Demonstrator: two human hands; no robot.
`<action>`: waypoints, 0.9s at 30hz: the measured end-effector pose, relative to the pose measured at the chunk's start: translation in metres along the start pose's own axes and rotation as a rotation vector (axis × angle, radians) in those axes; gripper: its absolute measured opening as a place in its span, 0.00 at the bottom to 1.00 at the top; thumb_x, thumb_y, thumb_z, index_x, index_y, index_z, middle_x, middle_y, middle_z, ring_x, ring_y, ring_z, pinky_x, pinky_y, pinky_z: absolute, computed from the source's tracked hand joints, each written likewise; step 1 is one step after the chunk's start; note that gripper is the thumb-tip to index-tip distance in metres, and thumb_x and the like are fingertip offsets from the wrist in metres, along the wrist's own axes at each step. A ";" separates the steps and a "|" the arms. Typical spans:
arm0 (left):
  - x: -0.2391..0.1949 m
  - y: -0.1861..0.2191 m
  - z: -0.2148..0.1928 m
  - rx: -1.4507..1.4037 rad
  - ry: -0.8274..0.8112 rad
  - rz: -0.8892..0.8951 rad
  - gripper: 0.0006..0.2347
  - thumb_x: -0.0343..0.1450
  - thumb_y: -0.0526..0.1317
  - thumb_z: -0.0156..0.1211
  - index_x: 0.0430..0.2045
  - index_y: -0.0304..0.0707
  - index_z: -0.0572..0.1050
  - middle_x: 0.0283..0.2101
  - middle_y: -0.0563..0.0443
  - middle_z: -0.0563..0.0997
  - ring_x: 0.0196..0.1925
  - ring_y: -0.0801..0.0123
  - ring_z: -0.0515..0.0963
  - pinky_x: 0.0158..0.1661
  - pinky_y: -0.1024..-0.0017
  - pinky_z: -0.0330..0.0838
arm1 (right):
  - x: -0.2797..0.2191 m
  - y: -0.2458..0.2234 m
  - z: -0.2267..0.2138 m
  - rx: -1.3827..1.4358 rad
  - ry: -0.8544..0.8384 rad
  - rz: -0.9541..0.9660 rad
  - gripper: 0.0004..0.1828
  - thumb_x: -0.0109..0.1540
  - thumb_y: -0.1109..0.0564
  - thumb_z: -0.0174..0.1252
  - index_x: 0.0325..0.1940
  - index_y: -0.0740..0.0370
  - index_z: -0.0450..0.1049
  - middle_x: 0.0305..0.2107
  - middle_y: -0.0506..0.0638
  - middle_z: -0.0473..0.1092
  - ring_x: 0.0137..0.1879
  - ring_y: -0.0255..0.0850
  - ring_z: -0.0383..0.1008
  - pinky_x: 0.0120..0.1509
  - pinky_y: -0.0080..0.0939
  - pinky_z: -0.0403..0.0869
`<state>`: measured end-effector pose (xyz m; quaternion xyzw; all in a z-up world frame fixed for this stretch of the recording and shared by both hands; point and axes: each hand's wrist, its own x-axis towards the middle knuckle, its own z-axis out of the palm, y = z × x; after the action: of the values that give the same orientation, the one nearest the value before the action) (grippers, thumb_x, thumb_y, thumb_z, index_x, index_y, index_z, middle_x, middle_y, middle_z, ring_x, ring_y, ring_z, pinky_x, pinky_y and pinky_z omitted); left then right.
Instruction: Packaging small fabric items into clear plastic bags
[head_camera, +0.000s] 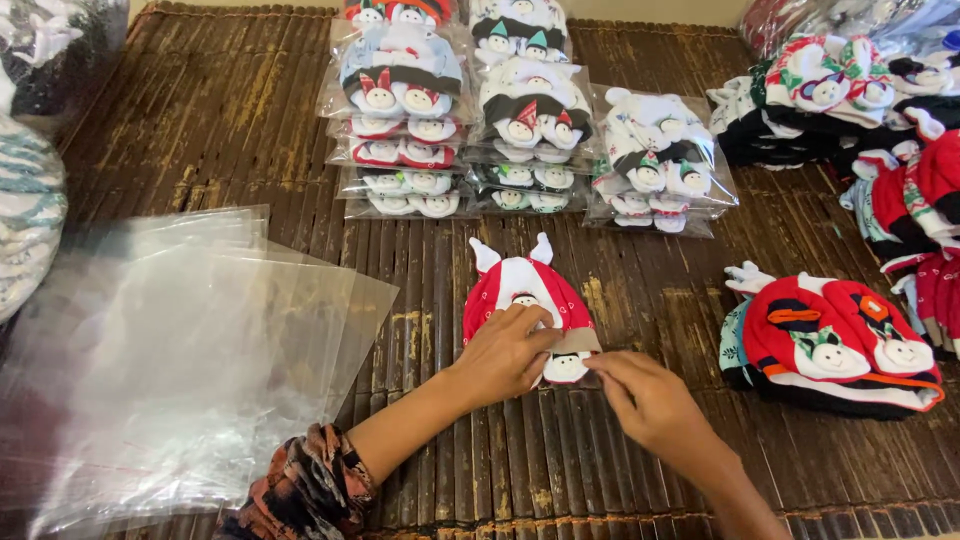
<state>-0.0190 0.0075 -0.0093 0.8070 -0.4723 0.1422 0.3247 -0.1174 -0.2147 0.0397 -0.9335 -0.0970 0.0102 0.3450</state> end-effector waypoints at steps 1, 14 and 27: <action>0.000 0.001 0.000 0.018 -0.016 -0.020 0.12 0.66 0.33 0.62 0.43 0.36 0.79 0.47 0.49 0.72 0.47 0.58 0.72 0.46 0.63 0.69 | 0.001 0.002 0.003 -0.030 0.084 -0.043 0.17 0.58 0.63 0.56 0.49 0.58 0.80 0.44 0.48 0.78 0.31 0.36 0.76 0.35 0.34 0.74; -0.001 -0.012 0.003 -0.041 -0.216 -0.098 0.18 0.65 0.35 0.64 0.51 0.39 0.77 0.53 0.45 0.71 0.52 0.39 0.74 0.46 0.49 0.72 | 0.032 0.034 0.048 -0.092 0.064 0.245 0.16 0.59 0.47 0.67 0.48 0.54 0.78 0.28 0.52 0.69 0.38 0.56 0.76 0.43 0.58 0.75; -0.006 -0.021 0.012 -0.017 -0.228 -0.094 0.15 0.67 0.37 0.63 0.48 0.45 0.79 0.55 0.45 0.70 0.54 0.41 0.74 0.47 0.51 0.73 | 0.035 0.074 0.063 0.461 0.128 0.238 0.08 0.56 0.64 0.67 0.39 0.57 0.82 0.21 0.46 0.63 0.27 0.36 0.67 0.33 0.36 0.69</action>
<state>-0.0052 0.0108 -0.0298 0.8363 -0.4692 0.0301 0.2820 -0.0756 -0.2223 -0.0544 -0.8339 0.0403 0.0133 0.5502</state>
